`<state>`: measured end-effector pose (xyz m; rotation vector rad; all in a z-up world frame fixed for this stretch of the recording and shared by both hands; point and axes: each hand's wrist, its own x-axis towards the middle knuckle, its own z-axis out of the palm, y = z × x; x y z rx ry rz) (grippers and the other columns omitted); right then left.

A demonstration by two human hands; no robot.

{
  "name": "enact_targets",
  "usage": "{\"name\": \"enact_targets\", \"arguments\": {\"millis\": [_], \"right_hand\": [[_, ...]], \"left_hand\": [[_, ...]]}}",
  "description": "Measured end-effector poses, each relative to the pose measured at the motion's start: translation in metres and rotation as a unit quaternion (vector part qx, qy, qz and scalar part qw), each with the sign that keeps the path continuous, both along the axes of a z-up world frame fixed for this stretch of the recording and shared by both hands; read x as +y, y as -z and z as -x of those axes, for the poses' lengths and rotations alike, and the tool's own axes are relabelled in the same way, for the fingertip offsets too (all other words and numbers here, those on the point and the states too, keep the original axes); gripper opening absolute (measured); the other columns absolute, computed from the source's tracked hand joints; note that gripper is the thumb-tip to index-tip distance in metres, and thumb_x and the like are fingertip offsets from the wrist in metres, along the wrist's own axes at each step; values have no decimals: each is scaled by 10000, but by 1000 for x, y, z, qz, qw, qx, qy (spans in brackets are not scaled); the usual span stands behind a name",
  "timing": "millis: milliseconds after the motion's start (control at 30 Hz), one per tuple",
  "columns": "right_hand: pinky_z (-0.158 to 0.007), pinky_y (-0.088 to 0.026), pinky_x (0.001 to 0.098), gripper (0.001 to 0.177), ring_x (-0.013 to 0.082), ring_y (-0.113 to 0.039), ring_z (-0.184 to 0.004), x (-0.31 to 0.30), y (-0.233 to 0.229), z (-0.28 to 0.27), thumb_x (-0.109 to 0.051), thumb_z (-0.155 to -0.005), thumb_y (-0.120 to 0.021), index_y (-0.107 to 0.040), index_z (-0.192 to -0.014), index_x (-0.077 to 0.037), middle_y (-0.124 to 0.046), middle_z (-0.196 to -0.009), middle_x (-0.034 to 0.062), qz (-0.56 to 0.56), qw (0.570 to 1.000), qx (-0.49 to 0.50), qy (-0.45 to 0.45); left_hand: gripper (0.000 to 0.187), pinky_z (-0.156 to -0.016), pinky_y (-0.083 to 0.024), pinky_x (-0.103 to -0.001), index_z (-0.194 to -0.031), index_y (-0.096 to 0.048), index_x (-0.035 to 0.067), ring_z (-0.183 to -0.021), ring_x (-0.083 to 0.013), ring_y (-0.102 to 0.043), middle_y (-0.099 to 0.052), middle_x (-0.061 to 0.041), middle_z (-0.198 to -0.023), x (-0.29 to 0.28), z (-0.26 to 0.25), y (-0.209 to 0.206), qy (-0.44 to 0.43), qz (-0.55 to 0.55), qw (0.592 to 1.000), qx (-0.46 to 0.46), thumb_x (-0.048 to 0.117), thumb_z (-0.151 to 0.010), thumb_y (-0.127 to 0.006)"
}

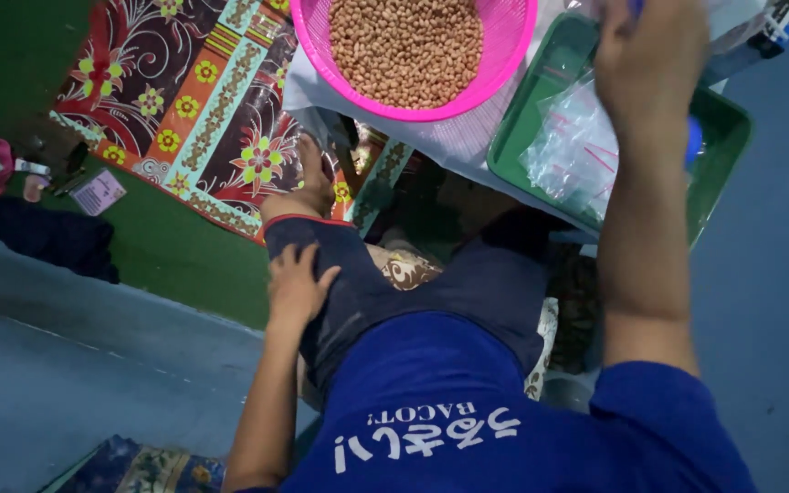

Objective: Scooping peanuts from a bowl into small plastic bags using a spoon and sealing the bags with a lighter.

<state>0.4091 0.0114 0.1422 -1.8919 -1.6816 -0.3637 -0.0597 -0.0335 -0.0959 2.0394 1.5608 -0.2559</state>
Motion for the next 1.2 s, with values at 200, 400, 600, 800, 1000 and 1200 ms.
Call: {"name": "enact_targets", "arguments": {"millis": [200, 400, 600, 800, 1000, 1200], "right_hand": [[-693, -537, 547, 276, 426, -718, -862, -35, 53, -20, -217, -1005, -778, -788, -1257, -104, -773, -1054, 191, 262, 956, 40, 127], [-719, -529, 552, 385, 463, -673, -1002, -48, 110, -51, -328, -914, -830, -785, -1233, -117, -751, -1128, 202, 314, 938, 5, 144], [-627, -533, 541, 575, 417, -681, -941, -40, 130, -37, -586, -871, -862, -777, -1169, -102, -722, -1069, 158, 354, 925, -26, 133], [-554, -512, 543, 148, 439, -669, -780, -39, 143, -32, -234, -955, -686, -783, -930, -125, -683, -887, 161, 374, 915, 2, 150], [-637, -559, 574, 166, 455, -695, -828, -42, 156, -40, -237, -940, -694, -747, -941, -80, -691, -914, 179, 352, 925, -16, 144], [-800, -578, 606, 274, 453, -724, -970, -48, 126, -31, -266, -856, -781, -760, -1102, -147, -743, -954, 138, 378, 915, 27, 139]], "left_hand": [[667, -932, -479, -617, -1332, -511, 70, -1027, -573, -626, -626, -335, -1142, -13, 26, 5, -148, 51, 988, 7, 632, -974, -514], [670, -805, -544, -546, -914, -705, 23, -911, -472, -693, -726, -254, -933, -38, 9, -26, -33, 109, 992, 62, 660, -982, -507], [743, -955, -430, -512, -1135, -522, 7, -1090, -420, -548, -588, -212, -1103, -44, 27, -1, -98, -19, 991, -90, 585, -779, -823], [701, -922, -502, -547, -1216, -536, 80, -1093, -442, -609, -582, -198, -1189, -55, 17, -19, -111, 88, 990, 1, 663, -856, -682], [556, -867, -511, -496, -880, -564, 102, -983, -435, -602, -541, -166, -1015, -55, 12, -17, -84, -7, 996, -29, 625, -843, -746], [931, -953, -543, -593, -1389, -452, 48, -1202, -495, -612, -551, -274, -1285, -38, 5, -34, -153, 70, 986, -12, 682, -789, -775]]}}
